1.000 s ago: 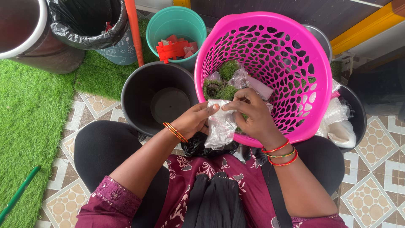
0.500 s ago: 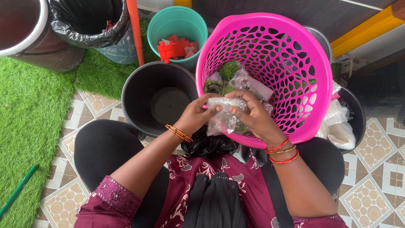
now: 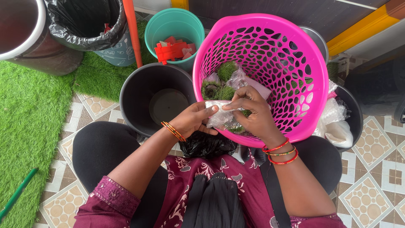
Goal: The person sits on the floor and unpacks small plastic bags containing artificial green plants from a pink basket. They remove the plants from the packaging, separate them, and place the empty wrappers into a nearby black bucket.
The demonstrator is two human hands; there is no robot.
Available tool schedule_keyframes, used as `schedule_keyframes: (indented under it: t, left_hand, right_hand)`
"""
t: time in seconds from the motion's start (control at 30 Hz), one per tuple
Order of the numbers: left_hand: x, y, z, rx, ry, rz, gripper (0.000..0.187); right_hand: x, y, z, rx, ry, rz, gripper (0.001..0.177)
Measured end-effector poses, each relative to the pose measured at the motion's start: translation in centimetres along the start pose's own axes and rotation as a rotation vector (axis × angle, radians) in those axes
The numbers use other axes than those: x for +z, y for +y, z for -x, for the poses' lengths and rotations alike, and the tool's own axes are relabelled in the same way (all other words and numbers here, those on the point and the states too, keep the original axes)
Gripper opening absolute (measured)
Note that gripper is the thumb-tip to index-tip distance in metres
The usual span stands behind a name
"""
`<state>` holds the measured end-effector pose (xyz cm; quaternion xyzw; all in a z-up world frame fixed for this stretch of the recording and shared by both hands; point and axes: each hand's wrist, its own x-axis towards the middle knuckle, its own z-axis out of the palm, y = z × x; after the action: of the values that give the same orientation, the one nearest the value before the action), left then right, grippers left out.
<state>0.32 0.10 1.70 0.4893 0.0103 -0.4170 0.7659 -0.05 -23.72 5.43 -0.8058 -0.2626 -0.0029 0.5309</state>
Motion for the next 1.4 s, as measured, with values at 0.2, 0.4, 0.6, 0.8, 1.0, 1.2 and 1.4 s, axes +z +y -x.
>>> schedule_keyframes:
  t: [0.2, 0.4, 0.6, 0.8, 1.0, 1.2, 1.4]
  left_hand:
    - [-0.3, -0.3, -0.2, 0.126, 0.019, -0.031, 0.056]
    - [-0.1, -1.0, -1.0, 0.263, 0.159, -0.203, 0.047]
    - [0.3, -0.9, -0.8, 0.381, 0.308, -0.375, 0.042]
    - [0.9, -0.6, -0.4, 0.374, 0.307, -0.551, 0.052]
    - [-0.4, -0.1, -0.4, 0.133, 0.083, -0.217, 0.06]
    - [-0.9, -0.8, -0.8, 0.027, -0.022, -0.197, 0.06]
    - [-1.5, -1.9, -1.5, 0.062, 0.023, -0.234, 0.047]
  right_hand:
    - [-0.9, 1.0, 0.2, 0.028, -0.135, -0.374, 0.035]
    - [-0.1, 1.2, -0.3, 0.558, -0.193, -0.759, 0.06]
    - [0.7, 1.4, -0.5, 0.593, -0.159, -0.807, 0.05]
    - [0.8, 1.8, -0.4, 0.553, -0.074, -0.671, 0.044]
    - [0.4, 1.5, 0.0, 0.365, -0.078, -0.379, 0.034]
    - [0.1, 1.1, 0.4, 0.318, -0.101, -0.378, 0.032]
    - [-0.7, 1.4, 1.1, 0.245, -0.247, -0.295, 0.035]
